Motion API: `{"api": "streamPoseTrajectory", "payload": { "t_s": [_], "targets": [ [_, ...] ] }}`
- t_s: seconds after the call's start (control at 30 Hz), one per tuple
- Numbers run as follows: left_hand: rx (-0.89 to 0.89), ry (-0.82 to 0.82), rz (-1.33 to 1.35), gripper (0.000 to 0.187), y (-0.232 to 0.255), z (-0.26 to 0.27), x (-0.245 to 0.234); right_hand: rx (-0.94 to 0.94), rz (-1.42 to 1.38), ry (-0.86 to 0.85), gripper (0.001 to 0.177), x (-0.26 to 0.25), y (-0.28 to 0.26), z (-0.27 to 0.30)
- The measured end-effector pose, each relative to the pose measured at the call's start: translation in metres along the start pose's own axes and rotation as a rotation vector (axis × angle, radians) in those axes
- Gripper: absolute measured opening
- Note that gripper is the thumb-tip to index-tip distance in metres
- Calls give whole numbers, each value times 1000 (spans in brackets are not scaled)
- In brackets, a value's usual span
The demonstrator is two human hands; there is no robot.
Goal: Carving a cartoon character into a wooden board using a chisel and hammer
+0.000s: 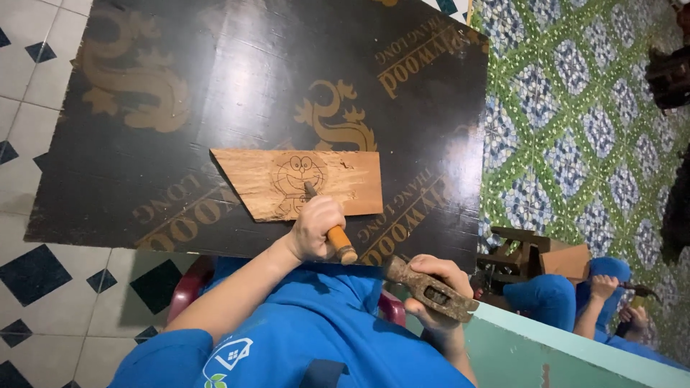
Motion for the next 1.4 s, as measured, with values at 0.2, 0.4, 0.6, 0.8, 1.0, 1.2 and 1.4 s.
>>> {"api": "streamPoseTrajectory", "payload": {
  "t_s": [0.2,0.4,0.6,0.8,1.0,1.2,1.4],
  "targets": [
    [-17,3,-94,26,1,-6,7,52,47,-73,58,12,-16,-12],
    [-5,47,-133,24,0,-7,11,-53,347,-179,52,22,-13,-12],
    [-21,72,-153,36,-1,-10,13,33,29,-16,47,18,-30,-22],
    [-54,89,-182,24,-4,-10,15,133,420,-22,58,13,-10,-11],
    [49,141,-263,21,-24,19,24,125,446,-95,44,17,12,-13],
    [244,-93,-52,59,-2,46,41,288,453,122,32,-23,39,7],
    [146,4,-145,29,-20,46,35,445,358,107,39,-27,50,10]
  ]
}}
Point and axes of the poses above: each hand's wrist, its own z-axis away from the middle knuckle, its own x-axis out of the palm, y = z × x, the point moved 4 cm from there along -z, towards the middle knuckle, and after that the axes turned 15 degrees about y, right-handed, at the moved point
